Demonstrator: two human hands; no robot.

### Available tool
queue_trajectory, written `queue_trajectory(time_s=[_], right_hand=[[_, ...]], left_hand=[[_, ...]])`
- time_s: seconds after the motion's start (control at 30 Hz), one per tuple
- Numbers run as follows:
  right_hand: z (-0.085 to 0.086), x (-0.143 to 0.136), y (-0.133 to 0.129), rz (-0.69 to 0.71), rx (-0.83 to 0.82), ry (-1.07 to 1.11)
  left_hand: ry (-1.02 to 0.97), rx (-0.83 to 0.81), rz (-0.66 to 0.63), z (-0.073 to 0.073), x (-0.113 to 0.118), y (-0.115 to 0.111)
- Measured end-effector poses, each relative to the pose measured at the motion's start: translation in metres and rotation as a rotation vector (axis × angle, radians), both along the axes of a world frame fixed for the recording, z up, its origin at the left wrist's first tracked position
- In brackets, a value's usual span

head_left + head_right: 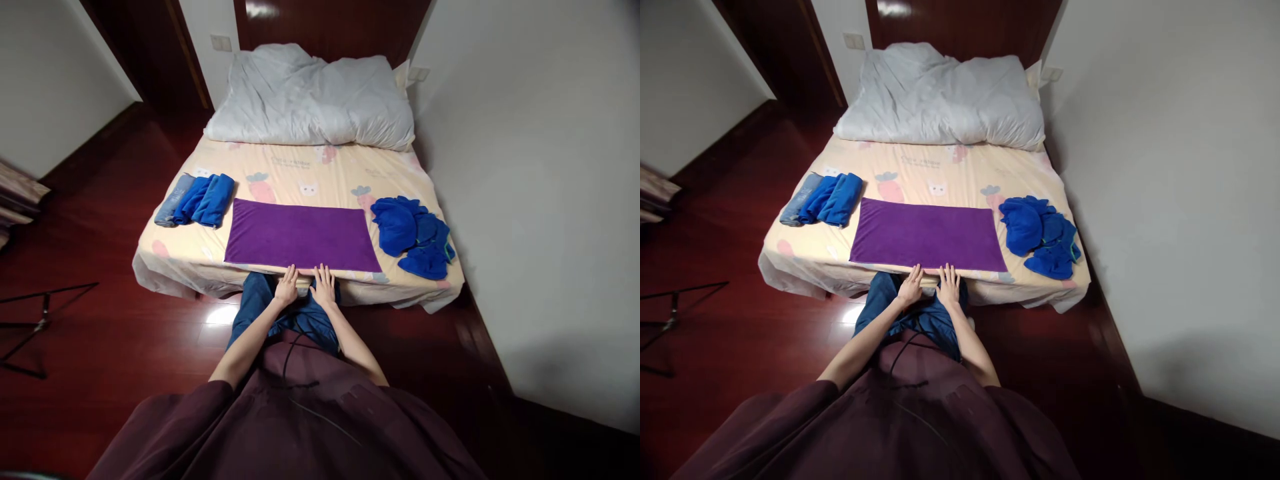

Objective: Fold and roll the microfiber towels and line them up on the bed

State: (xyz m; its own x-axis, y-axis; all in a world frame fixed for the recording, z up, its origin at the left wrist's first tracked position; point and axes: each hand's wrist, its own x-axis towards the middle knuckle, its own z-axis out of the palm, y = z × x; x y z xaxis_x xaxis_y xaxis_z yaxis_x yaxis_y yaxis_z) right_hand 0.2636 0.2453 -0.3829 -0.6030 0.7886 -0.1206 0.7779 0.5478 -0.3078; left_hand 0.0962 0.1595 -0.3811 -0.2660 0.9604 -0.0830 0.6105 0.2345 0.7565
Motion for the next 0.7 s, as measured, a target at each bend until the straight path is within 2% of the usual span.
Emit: queue_trajectory(time_s=[0.13, 0.2, 0.33, 0.5, 0.7], right_hand=[[0.003, -0.004, -0.003, -0.017, -0.016, -0.049], [0.004, -0.003, -0.003, -0.008, -0.036, -0.058], [0.003, 0.0, 0.001, 0.01, -0.037, -0.045], [0.0, 0.001, 0.003, 0.006, -0.043, -0.027], [0.011, 0.0, 0.003, 0.003, -0.077, -0.049]], left_hand=[[-0.867, -0.06, 0.372, 0.007, 0.023, -0.003], [-1.115, -0.089, 0.485, 0.01, 0.036, 0.002], [-1.315, -0.047, 0.62, 0.014, 0.05, 0.026], [-1.513, 0.011, 0.768, 0.019, 0.051, 0.057], [-1.629, 0.093, 0.894, 0.019, 0.056, 0.068]])
